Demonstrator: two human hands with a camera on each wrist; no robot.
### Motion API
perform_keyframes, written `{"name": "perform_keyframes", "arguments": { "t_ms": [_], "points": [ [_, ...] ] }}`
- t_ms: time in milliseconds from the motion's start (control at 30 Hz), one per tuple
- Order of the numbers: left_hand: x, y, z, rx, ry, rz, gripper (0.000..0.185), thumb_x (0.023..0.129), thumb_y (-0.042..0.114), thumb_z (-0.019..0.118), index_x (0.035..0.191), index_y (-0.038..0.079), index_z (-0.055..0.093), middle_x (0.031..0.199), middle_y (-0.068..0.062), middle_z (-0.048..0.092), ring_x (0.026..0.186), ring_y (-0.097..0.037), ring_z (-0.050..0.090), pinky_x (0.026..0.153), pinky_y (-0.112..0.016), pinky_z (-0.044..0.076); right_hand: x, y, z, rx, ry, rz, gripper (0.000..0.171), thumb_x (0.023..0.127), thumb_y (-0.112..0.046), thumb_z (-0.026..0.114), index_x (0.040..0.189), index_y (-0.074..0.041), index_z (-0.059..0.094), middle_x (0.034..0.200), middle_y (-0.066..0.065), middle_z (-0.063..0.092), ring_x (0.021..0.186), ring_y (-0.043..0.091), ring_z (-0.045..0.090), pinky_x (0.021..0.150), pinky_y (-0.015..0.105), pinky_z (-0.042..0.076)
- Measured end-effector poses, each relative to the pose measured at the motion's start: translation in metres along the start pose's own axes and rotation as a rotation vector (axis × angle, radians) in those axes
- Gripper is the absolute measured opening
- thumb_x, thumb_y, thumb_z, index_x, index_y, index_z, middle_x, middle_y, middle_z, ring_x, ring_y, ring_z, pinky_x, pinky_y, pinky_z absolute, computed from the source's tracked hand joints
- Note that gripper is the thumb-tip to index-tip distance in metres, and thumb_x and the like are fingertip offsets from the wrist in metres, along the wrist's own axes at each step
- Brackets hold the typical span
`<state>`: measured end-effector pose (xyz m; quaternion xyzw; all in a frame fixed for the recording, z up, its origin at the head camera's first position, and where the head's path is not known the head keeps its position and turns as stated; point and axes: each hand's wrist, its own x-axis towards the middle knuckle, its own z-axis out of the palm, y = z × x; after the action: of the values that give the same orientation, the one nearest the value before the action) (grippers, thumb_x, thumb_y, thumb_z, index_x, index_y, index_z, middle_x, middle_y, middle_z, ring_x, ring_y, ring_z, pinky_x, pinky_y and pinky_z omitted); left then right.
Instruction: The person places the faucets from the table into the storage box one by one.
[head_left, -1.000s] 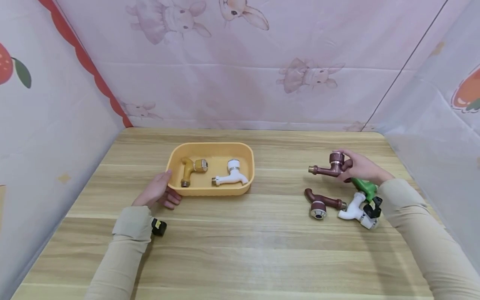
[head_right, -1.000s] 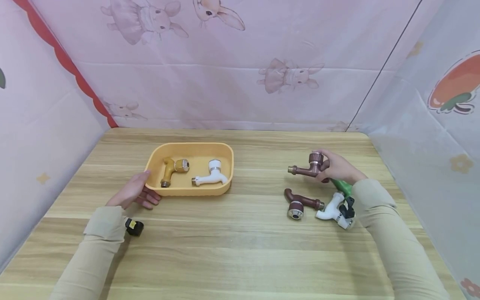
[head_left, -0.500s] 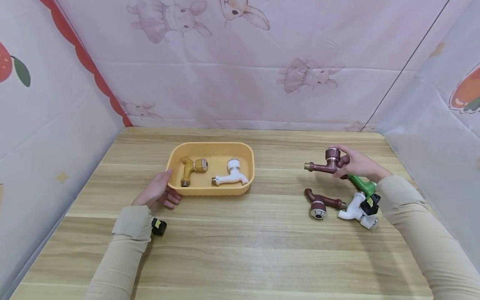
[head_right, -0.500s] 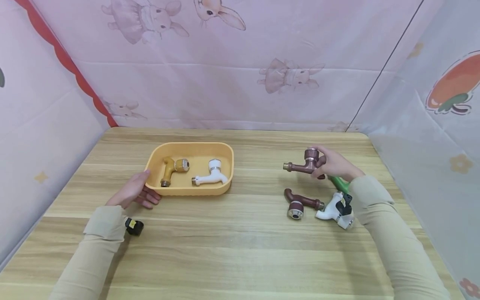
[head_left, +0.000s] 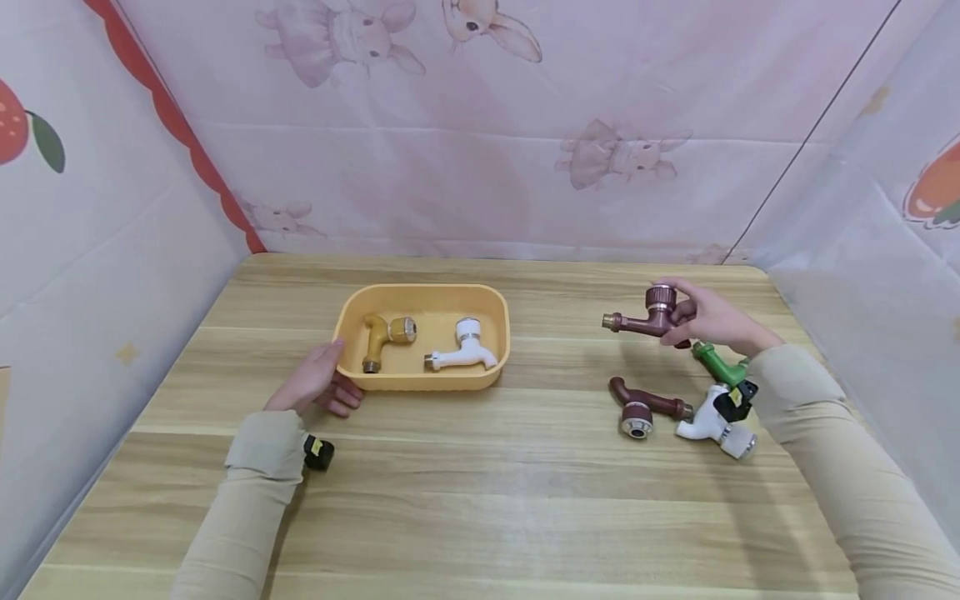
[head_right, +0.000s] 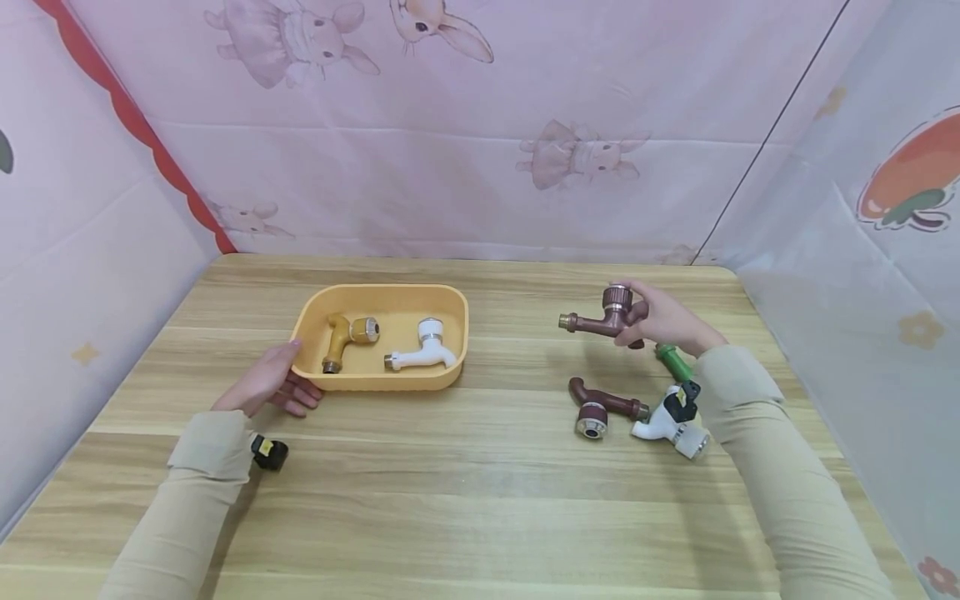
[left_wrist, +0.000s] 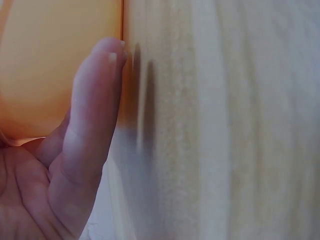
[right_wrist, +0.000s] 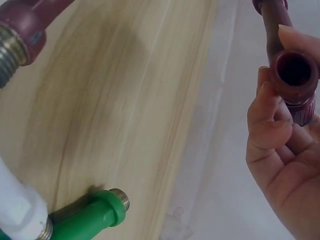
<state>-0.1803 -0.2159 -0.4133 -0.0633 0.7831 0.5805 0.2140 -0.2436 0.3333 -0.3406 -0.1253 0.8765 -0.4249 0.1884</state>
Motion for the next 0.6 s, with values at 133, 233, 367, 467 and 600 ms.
{"name": "perform_keyframes", "arguments": {
  "t_ms": [133, 233, 367, 467, 600],
  "points": [
    [0.0002, 0.0003, 0.0005, 0.001, 0.001, -0.001, 0.065, 0.098, 0.047, 0.012, 0.121, -0.012, 0.029, 0.072, -0.016, 0.062, 0.062, -0.028, 0.064, 0.059, -0.045, 0.056, -0.0007, -0.0031, -0.0008, 0.000, 0.007, 0.000, 0.097, 0.068, -0.002, 0.076, 0.144, -0.013, 0.017, 0.086, 0.014, 0.059, 0.075, 0.019, 0.055, 0.064, 0.030, 0.050],
    [0.0004, 0.0003, 0.0007, -0.001, -0.005, 0.000, 0.065, 0.098, 0.046, 0.011, 0.121, -0.011, 0.028, 0.072, -0.016, 0.062, 0.063, -0.028, 0.064, 0.059, -0.045, 0.056, -0.0018, -0.0051, -0.0005, 0.016, 0.010, 0.003, 0.094, 0.068, 0.000, 0.075, 0.143, -0.013, 0.019, 0.086, 0.014, 0.059, 0.074, 0.019, 0.055, 0.064, 0.030, 0.051],
    [0.0006, 0.0001, 0.0008, -0.001, -0.006, 0.002, 0.065, 0.098, 0.046, 0.011, 0.121, -0.011, 0.028, 0.072, -0.016, 0.062, 0.063, -0.028, 0.063, 0.059, -0.045, 0.056, -0.0011, -0.0073, 0.0010, 0.040, 0.001, -0.006, 0.093, 0.069, 0.001, 0.074, 0.143, -0.012, 0.019, 0.087, 0.015, 0.059, 0.074, 0.019, 0.056, 0.064, 0.033, 0.052],
    [0.0007, -0.0002, 0.0007, -0.001, -0.003, -0.002, 0.065, 0.098, 0.047, 0.011, 0.120, -0.012, 0.029, 0.072, -0.016, 0.062, 0.062, -0.028, 0.063, 0.059, -0.045, 0.056, 0.0005, -0.0089, 0.0028, 0.054, -0.006, -0.008, 0.094, 0.069, 0.001, 0.074, 0.143, -0.012, 0.019, 0.087, 0.016, 0.059, 0.074, 0.019, 0.057, 0.066, 0.034, 0.053],
    [0.0008, -0.0010, 0.0003, -0.002, -0.002, -0.003, 0.065, 0.098, 0.047, 0.010, 0.121, -0.012, 0.028, 0.072, -0.016, 0.062, 0.062, -0.027, 0.063, 0.059, -0.045, 0.056, 0.0046, -0.0107, 0.0051, 0.039, 0.000, -0.007, 0.094, 0.069, 0.000, 0.075, 0.144, -0.012, 0.019, 0.087, 0.015, 0.060, 0.074, 0.019, 0.057, 0.066, 0.033, 0.053]
  ]
}}
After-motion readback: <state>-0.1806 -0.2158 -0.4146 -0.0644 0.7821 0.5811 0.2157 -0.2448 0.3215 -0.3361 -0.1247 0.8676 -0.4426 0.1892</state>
